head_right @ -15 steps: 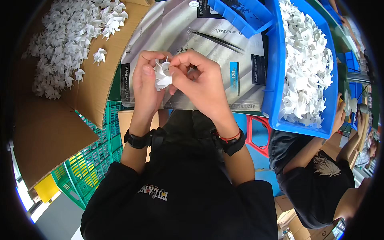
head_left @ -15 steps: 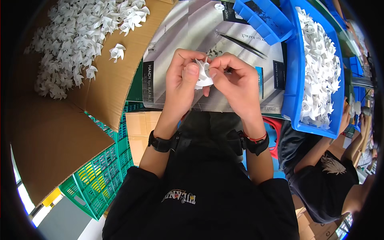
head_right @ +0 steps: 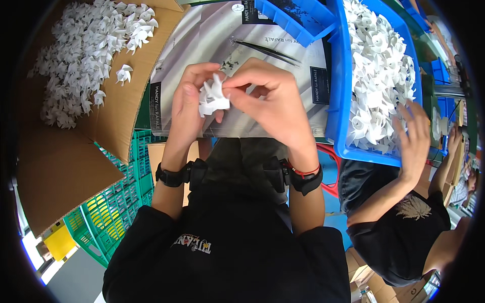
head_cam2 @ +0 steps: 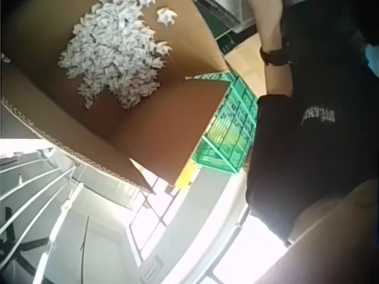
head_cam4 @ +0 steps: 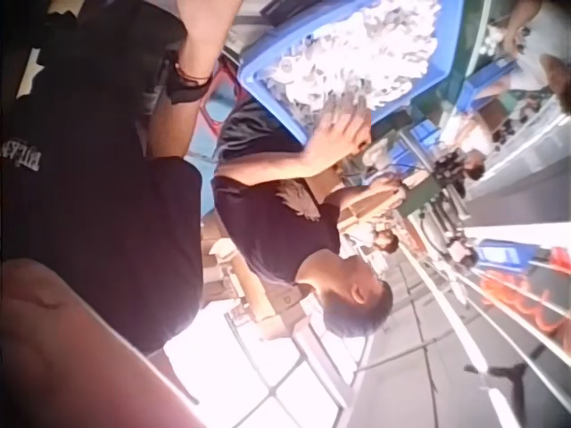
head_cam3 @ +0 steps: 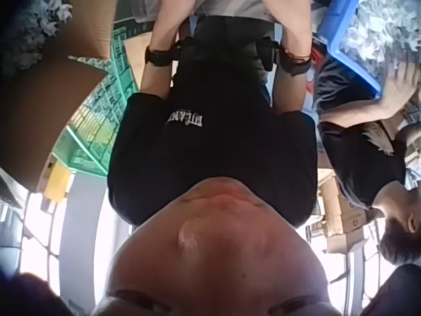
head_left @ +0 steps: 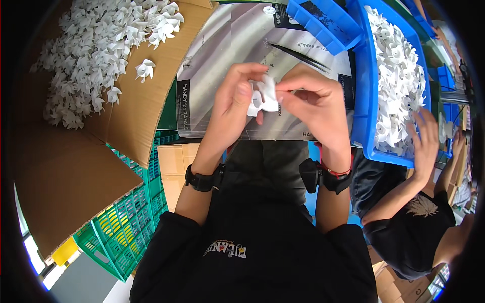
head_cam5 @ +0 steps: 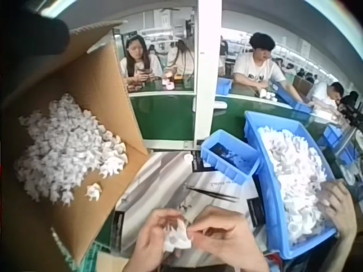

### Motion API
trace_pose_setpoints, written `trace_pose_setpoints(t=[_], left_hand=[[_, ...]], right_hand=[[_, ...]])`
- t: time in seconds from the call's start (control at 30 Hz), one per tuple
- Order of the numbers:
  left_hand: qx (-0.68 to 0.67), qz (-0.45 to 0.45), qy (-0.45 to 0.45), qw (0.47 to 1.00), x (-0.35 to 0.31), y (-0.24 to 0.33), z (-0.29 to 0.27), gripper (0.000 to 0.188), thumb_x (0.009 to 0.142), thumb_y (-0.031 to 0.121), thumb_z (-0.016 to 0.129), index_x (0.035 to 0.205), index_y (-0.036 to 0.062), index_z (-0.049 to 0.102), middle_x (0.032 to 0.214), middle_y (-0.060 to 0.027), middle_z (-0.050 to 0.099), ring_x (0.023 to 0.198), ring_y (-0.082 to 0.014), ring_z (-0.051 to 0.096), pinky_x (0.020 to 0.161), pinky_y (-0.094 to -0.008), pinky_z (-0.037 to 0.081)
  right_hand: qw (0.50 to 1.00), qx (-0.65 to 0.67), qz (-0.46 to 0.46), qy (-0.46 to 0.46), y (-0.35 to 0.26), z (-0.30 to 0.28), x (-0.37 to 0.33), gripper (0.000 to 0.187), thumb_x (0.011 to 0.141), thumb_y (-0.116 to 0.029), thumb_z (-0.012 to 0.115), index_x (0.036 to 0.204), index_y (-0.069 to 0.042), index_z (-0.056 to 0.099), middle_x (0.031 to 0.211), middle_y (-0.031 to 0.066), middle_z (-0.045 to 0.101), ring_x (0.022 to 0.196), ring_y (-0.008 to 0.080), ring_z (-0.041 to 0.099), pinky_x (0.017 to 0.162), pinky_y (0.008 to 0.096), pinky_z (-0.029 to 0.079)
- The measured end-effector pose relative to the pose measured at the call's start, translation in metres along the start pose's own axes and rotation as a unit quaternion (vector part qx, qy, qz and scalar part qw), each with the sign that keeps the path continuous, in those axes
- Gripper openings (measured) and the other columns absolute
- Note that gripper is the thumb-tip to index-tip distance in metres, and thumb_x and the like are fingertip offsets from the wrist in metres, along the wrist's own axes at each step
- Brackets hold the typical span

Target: Inspecting and sorting small white plastic components at a factory workbench.

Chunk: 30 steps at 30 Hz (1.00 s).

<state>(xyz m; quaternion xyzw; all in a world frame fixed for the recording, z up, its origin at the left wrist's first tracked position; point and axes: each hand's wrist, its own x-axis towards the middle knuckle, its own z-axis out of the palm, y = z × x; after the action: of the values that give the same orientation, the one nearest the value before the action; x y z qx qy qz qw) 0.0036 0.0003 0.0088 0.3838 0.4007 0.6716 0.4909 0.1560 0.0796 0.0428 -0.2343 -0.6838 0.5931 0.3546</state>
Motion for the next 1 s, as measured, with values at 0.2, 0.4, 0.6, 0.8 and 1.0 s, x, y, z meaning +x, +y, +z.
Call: trace_pose_setpoints(t=[0.2, 0.4, 0.6, 0.8, 1.0], left_hand=[[0.056, 0.003, -0.024, 0.998, -0.002, 0.005, 0.001, 0.037, 0.094, 0.027, 0.062, 0.120, 0.0025, 0.052, 0.100, -0.0066, 0.057, 0.075, -0.0099, 0.058, 0.056, -0.0226, 0.047], [0.086, 0.049, -0.041, 0.994, -0.001, -0.002, -0.009, 0.028, 0.090, 0.018, 0.068, 0.107, 0.0013, 0.055, 0.098, -0.0069, 0.057, 0.074, -0.0095, 0.058, 0.056, -0.0227, 0.047], [0.028, 0.046, -0.009, 0.999, -0.003, -0.004, -0.005, 0.026, 0.090, 0.019, 0.068, 0.103, 0.0011, 0.054, 0.095, -0.0063, 0.057, 0.073, -0.0091, 0.056, 0.056, -0.0229, 0.047], [-0.005, 0.042, 0.010, 0.999, -0.004, -0.006, -0.003, 0.026, 0.090, 0.019, 0.068, 0.103, 0.0012, 0.054, 0.093, -0.0056, 0.057, 0.071, -0.0084, 0.054, 0.057, -0.0221, 0.046], [0.102, 0.069, -0.015, 0.992, -0.005, -0.007, -0.007, 0.028, 0.091, 0.022, 0.068, 0.105, 0.0021, 0.055, 0.091, -0.0040, 0.057, 0.070, -0.0081, 0.053, 0.057, -0.0207, 0.044]], right_hand=[[0.998, 0.020, -0.027, 0.046, 0.006, 0.002, -0.001, 0.013, 0.079, 0.010, 0.065, 0.088, 0.002, 0.069, 0.084, 0.0042, 0.063, 0.076, 0.0107, 0.058, 0.060, 0.0223, 0.044], [0.992, -0.116, -0.028, 0.048, 0.005, 0.006, -0.006, 0.013, 0.078, 0.005, 0.069, 0.088, -0.003, 0.072, 0.081, 0.0025, 0.065, 0.071, 0.0093, 0.061, 0.055, 0.0217, 0.044], [0.990, -0.120, -0.028, 0.071, -0.002, 0.013, -0.008, 0.013, 0.078, 0.005, 0.070, 0.088, -0.002, 0.071, 0.081, 0.0042, 0.066, 0.069, 0.0102, 0.060, 0.056, 0.0224, 0.044], [0.981, -0.165, -0.042, 0.093, -0.007, 0.017, -0.011, 0.013, 0.078, 0.006, 0.070, 0.088, -0.001, 0.071, 0.083, 0.0053, 0.067, 0.072, 0.0106, 0.061, 0.059, 0.0230, 0.046], [0.972, -0.218, -0.060, 0.060, -0.005, 0.012, -0.010, 0.014, 0.077, 0.006, 0.069, 0.089, -0.002, 0.071, 0.081, 0.0055, 0.066, 0.069, 0.0112, 0.061, 0.057, 0.0234, 0.046]])
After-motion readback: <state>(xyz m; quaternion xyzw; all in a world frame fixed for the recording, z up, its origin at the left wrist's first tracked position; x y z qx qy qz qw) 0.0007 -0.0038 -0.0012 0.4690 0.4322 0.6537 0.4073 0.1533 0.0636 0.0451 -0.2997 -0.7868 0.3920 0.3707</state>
